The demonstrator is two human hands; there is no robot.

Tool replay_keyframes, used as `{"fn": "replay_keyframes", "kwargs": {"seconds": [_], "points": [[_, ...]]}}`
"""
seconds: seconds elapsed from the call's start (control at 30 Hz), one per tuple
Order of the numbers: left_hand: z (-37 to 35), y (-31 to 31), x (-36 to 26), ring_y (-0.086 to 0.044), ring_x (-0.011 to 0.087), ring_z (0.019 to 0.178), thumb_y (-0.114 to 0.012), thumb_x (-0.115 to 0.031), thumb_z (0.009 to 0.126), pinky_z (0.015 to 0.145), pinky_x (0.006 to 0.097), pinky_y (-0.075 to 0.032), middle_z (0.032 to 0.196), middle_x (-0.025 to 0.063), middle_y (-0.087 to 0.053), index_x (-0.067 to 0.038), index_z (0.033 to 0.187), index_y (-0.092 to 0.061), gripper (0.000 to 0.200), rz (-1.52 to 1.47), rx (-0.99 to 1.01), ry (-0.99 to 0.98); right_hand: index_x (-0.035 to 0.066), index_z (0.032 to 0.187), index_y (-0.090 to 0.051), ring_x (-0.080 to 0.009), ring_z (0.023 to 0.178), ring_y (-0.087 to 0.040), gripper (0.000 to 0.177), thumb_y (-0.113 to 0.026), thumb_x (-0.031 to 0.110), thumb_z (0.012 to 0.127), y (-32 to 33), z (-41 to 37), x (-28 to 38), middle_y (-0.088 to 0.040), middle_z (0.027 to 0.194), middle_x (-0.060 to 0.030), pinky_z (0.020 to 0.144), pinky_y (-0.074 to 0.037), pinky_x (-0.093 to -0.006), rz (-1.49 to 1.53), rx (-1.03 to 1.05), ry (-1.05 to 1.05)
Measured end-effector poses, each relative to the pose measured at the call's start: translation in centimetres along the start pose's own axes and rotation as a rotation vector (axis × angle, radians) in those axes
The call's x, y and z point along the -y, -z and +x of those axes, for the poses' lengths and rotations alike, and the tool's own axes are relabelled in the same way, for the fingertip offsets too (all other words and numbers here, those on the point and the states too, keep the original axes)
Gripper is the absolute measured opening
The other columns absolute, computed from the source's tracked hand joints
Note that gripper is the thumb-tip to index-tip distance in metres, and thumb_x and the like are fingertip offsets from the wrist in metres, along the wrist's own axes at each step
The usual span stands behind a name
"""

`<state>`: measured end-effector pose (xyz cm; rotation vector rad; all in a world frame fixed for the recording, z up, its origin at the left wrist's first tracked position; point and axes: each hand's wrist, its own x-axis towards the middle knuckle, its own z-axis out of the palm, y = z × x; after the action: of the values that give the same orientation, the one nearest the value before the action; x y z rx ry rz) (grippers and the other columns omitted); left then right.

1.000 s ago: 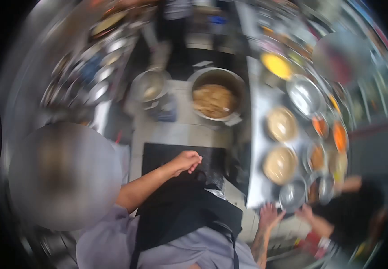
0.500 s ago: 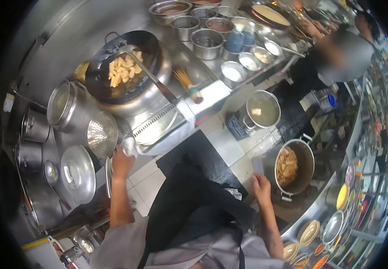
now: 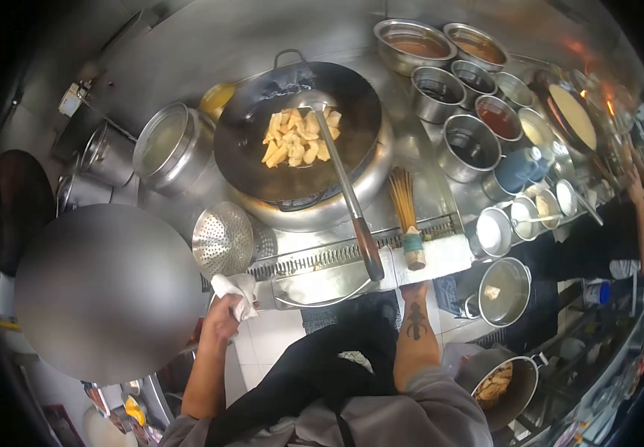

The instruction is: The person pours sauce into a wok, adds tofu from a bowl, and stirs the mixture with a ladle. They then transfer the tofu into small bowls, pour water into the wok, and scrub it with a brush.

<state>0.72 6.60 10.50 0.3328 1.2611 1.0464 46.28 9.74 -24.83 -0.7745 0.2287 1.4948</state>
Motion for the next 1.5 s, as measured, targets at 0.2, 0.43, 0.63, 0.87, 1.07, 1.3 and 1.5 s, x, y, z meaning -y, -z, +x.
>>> {"fn": "replay_keyframes", "kwargs": {"seconds": [0.2, 0.43, 0.63, 0.87, 1.07, 1.3, 1.5], "points": [[4.0, -6.6, 0.6, -0.063, 0.0334, 0.088, -0.049, -0.044, 0.089, 0.075, 0.0440, -0.054, 0.104, 0.0183, -0.061, -0.001, 0.122, -0.048, 0.054, -0.302, 0.193, 0.074, 0.013, 0.128, -0.052, -0.0252, 0.115, -0.056, 0.056, -0.047, 0.053, 0.089, -1.4, -1.4, 0.4, -0.059, 0.126, -0.0046, 0.099, -0.044, -0.0453, -0.085, -0.049, 0.019], [11.1, -15.8, -1.8, -0.058, 0.0395, 0.102, -0.037, -0.064, 0.089, 0.085, 0.0616, -0.046, 0.112, 0.0142, -0.057, -0.007, 0.122, -0.047, 0.066, -0.426, 0.175, 0.073, 0.003, 0.114, -0.057, -0.0233, 0.083, -0.066, 0.032, -0.055, 0.028, 0.094, -10.3, -16.1, 12.2, -0.064, 0.094, -0.0151, 0.071, -0.054, -0.0342, -1.144, 0.173, -0.462], [12.7, -17.7, -3.4, -0.059, 0.0299, 0.095, -0.060, -0.040, 0.088, 0.081, 0.0543, -0.050, 0.104, 0.0094, -0.060, -0.014, 0.114, -0.051, 0.038, -0.441, 0.083, 0.099, -0.005, 0.112, -0.056, -0.0230, 0.084, -0.065, 0.039, -0.068, 0.017, 0.083, -33.2, -20.1, 9.0, -0.065, 0.093, -0.0156, 0.071, -0.052, -0.0338, -1.672, 0.561, 0.460], [15.8, -17.1, -2.3, -0.060, 0.0233, 0.081, -0.061, -0.021, 0.085, 0.070, 0.0444, -0.052, 0.082, 0.0051, -0.062, -0.014, 0.091, -0.056, 0.010, -0.405, 0.068, 0.163, -0.003, 0.101, -0.056, -0.0377, 0.078, -0.061, 0.030, -0.065, 0.012, 0.076, -37.3, -8.8, 4.4, -0.061, 0.084, -0.0237, 0.069, -0.049, -0.0429, -1.947, 0.372, 0.518], [17.2, -16.4, -1.7, -0.061, 0.0222, 0.074, -0.058, -0.014, 0.084, 0.059, 0.0435, -0.053, 0.081, 0.0050, -0.062, -0.012, 0.092, -0.056, 0.008, -0.435, 0.050, 0.131, -0.002, 0.098, -0.057, -0.0148, 0.045, -0.052, 0.021, -0.062, 0.010, 0.081, -39.0, -18.1, 12.5, -0.059, 0.065, -0.0066, 0.044, -0.044, -0.0317, -1.914, 0.405, 0.466], [7.6, -19.1, -3.9, -0.056, 0.0203, 0.069, -0.049, -0.021, 0.093, 0.055, 0.0366, -0.050, 0.080, 0.0052, -0.058, -0.013, 0.089, -0.053, 0.011, -0.411, 0.077, 0.090, -0.001, 0.113, -0.057, -0.0075, 0.061, -0.047, 0.029, -0.062, 0.012, 0.087, -40.1, -25.7, 21.2, -0.052, 0.070, 0.0005, 0.053, -0.039, -0.0263, -2.084, 0.646, 0.403], [0.9, -21.9, -4.5, -0.057, 0.0192, 0.071, -0.046, -0.018, 0.093, 0.055, 0.0358, -0.049, 0.079, 0.0034, -0.058, -0.014, 0.093, -0.054, 0.009, -0.447, 0.062, 0.149, -0.001, 0.112, -0.057, -0.0318, 0.086, -0.062, 0.032, -0.061, 0.016, 0.086, -43.7, -30.5, 23.3, -0.062, 0.094, -0.0217, 0.076, -0.047, -0.0397, -2.425, 0.714, 0.116]]}}
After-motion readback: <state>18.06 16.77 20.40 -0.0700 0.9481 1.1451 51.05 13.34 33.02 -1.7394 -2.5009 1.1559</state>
